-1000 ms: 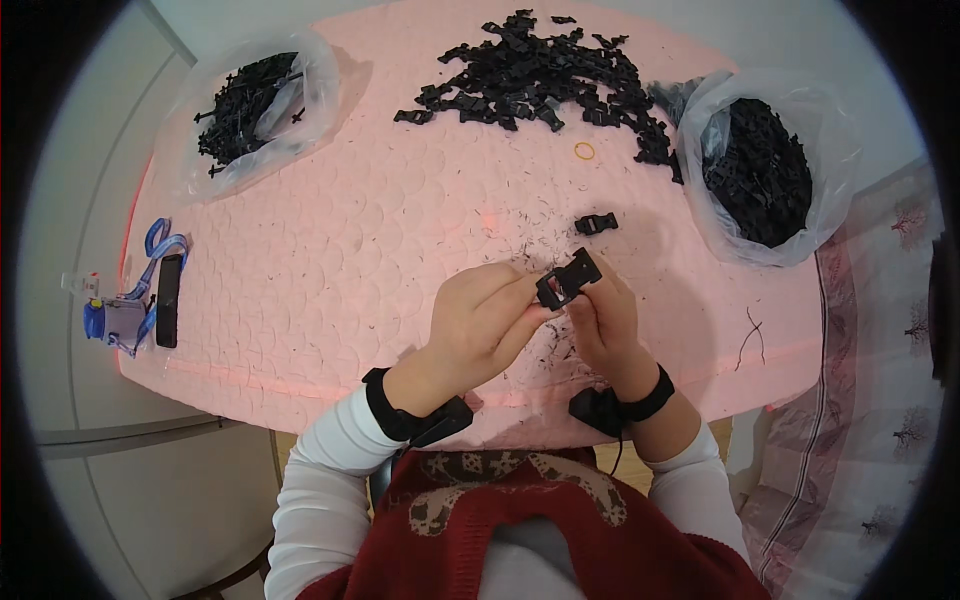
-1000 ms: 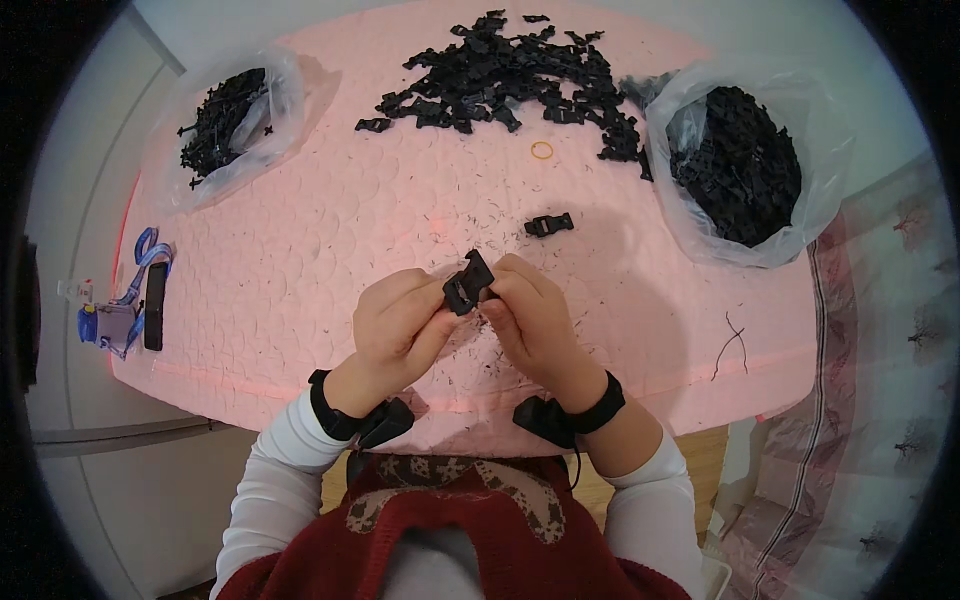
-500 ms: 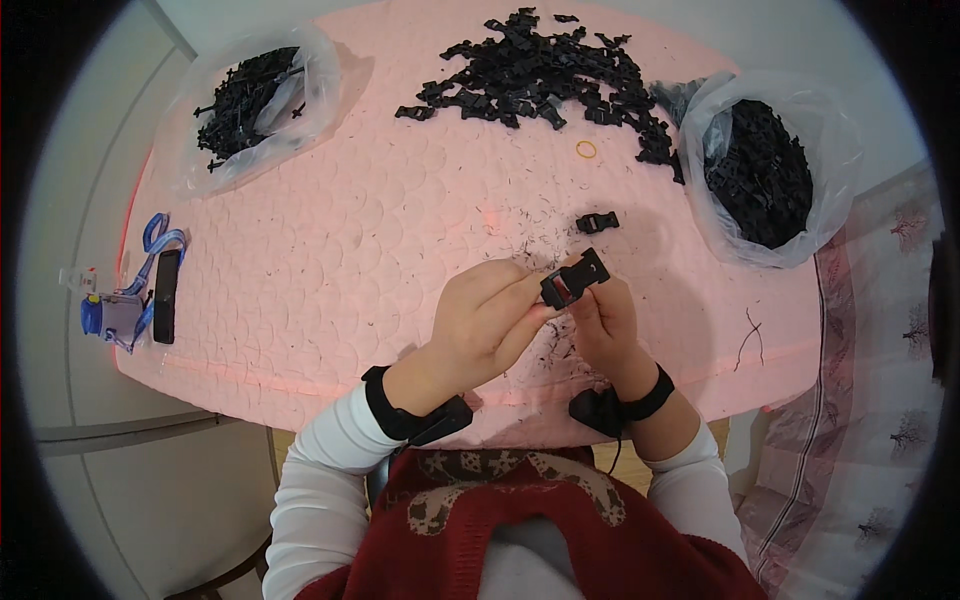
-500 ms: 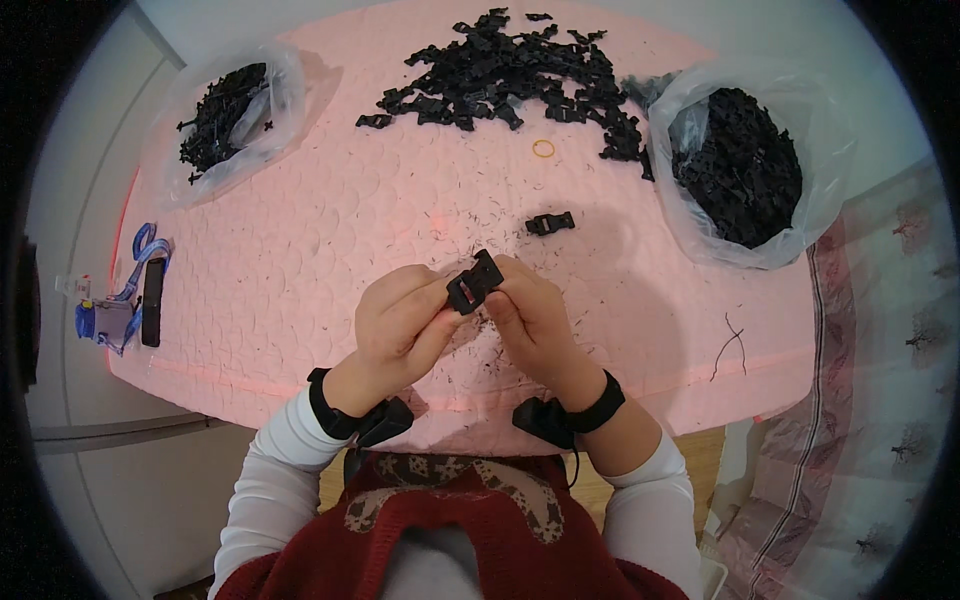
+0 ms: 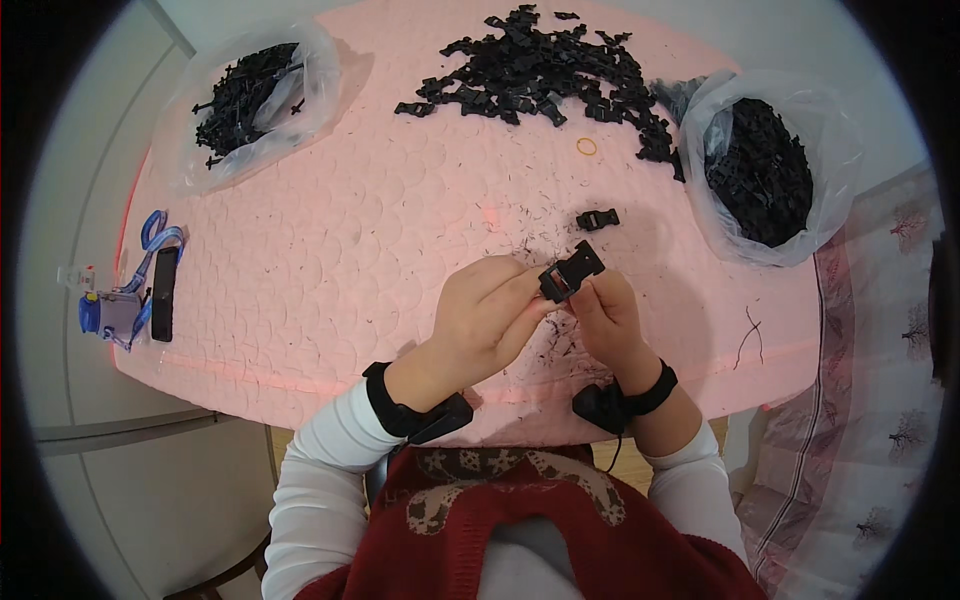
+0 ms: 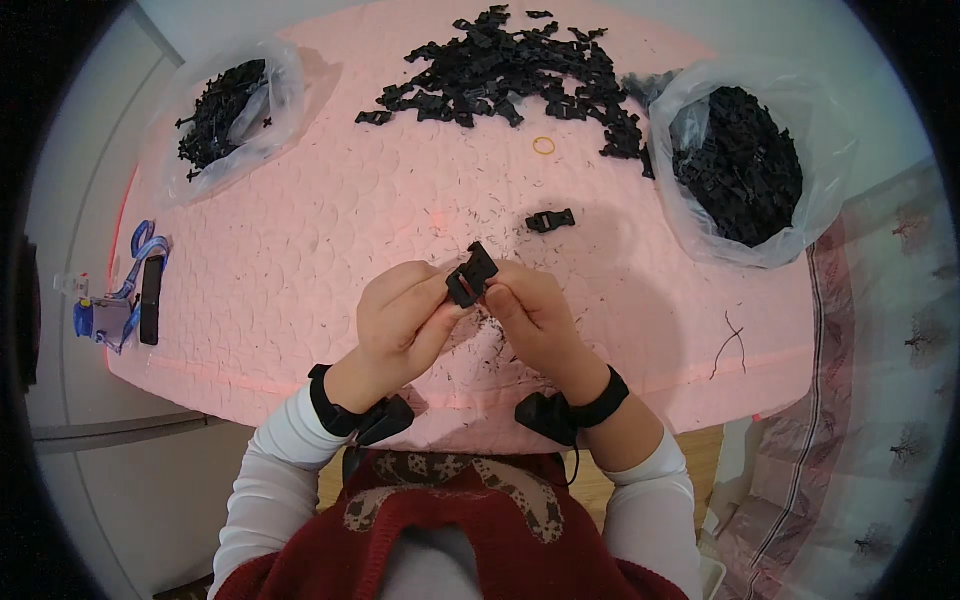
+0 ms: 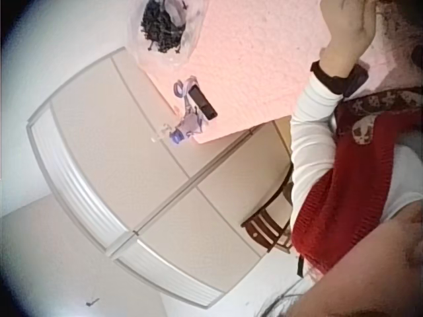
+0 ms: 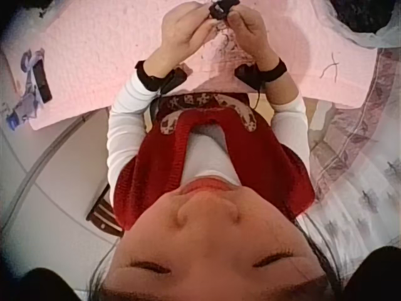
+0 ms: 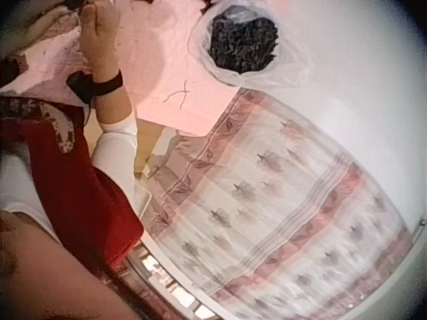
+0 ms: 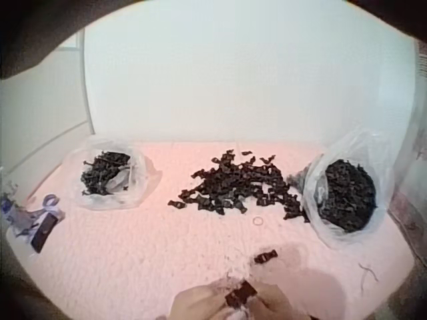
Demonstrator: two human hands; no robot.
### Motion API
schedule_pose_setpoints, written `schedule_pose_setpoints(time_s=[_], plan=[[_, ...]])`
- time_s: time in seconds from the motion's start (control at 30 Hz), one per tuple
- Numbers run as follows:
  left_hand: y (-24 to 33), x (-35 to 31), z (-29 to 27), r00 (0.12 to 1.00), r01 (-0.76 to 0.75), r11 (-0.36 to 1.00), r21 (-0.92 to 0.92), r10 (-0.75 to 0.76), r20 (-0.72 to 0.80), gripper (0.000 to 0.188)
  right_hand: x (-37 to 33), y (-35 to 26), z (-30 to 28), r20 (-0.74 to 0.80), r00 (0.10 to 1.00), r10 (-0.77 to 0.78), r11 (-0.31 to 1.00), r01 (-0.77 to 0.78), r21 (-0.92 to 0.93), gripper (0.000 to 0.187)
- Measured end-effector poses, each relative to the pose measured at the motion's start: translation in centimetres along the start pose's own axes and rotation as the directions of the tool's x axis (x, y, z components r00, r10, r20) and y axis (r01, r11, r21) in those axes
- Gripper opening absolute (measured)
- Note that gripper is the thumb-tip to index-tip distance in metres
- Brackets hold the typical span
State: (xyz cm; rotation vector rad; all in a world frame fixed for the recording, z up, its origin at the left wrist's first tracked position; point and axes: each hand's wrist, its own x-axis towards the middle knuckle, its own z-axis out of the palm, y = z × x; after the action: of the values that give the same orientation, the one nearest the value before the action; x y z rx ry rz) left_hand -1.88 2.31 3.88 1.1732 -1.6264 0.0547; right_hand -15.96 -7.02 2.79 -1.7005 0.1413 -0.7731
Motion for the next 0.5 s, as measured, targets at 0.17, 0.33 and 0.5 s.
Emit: schedule_pose_setpoints(time_s=[0.17,0.33,0.5], plan=[[0.0,-0.1,0.0,1.000,0.009,1.000,0.005,-0.009,0.008,0.026,0.1,0.2,-0.1,-0.001,1.000,-0.010,1.000,0.010,0.002,0.023],[0.1,-0.1,0.1,1.000,0.023,1.000,0.017,-0.023,0.006,0.026,0.1,0.2,-0.3,0.011,1.000,-0.014,0.999,0.015,-0.052,0.022],[0.2,0.1,-0.1,0.999,0.016,1.000,0.013,-0.017,0.039,0.025,0.2,0.2,-1.2,0.101,0.993,0.064,0.998,-0.062,-0.020,0.019]])
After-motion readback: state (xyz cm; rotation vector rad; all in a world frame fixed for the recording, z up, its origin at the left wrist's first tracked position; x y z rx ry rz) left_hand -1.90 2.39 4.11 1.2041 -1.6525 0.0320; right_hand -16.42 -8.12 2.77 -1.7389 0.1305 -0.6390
